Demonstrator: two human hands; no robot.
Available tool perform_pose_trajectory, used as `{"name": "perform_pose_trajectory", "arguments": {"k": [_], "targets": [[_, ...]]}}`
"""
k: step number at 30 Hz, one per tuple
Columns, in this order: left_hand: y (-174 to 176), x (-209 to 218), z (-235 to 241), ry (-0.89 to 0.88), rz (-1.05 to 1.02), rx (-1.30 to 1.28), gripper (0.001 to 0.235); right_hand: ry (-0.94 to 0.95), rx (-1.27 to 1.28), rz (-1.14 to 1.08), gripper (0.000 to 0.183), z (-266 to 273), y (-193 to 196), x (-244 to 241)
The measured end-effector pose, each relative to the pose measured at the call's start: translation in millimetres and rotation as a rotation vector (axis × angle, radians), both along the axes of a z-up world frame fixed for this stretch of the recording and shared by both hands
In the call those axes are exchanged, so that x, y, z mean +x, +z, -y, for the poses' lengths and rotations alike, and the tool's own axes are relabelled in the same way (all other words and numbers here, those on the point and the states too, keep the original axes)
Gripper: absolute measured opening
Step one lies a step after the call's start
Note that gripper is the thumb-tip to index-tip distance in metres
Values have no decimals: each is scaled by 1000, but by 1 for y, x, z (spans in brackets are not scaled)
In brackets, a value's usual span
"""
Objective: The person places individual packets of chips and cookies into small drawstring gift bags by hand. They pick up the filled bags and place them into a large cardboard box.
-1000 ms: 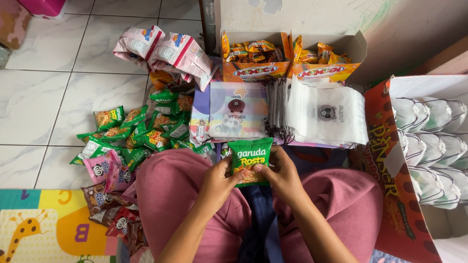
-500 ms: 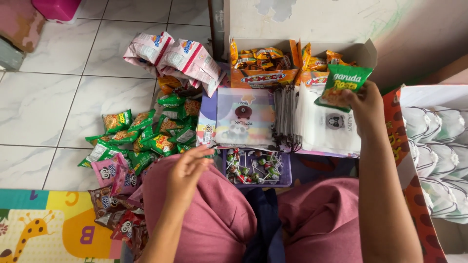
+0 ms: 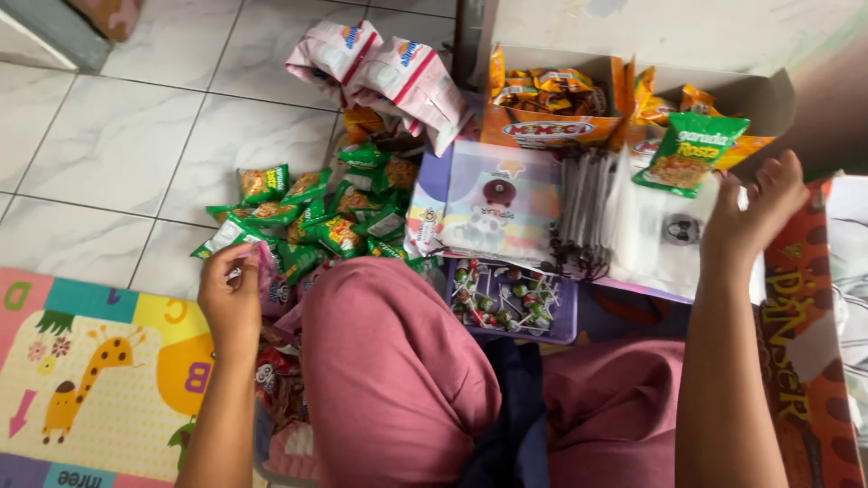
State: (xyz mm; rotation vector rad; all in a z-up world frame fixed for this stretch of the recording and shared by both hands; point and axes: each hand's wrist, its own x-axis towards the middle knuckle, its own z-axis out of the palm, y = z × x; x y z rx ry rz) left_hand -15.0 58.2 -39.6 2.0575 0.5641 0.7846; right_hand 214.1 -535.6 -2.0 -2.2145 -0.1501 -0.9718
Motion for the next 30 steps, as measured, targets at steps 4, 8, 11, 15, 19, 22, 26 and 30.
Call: {"name": "perform_pose_trajectory", "arguments": {"k": [4, 8, 11, 15, 19, 22, 26, 30], "targets": [[-70, -26, -77, 44, -74, 395, 34, 147, 27, 93, 55, -49, 15, -74], [-115, -36, -111, 226, -442, 308, 42, 109, 4, -57, 24, -74, -11, -127], [-121, -31, -96, 224, -536, 355, 39, 132, 9, -182, 23, -83, -24, -154], [-114, -11, -69, 164, -830, 323, 56, 127, 76, -306, 22, -87, -37, -168], [-113, -16, -57, 182, -567, 560, 45, 136, 113, -316, 23, -91, -28, -175], [-52, -17, -23, 164, -256, 713, 26, 115, 92, -318, 23, -88, -26, -177], [35, -4, 57, -81, 40, 382, 22, 190, 151, -228, 26, -90, -32, -175], [101, 3, 161, -290, 156, 306, 22, 380, 300, -407, 24, -129, -2, -186]]}}
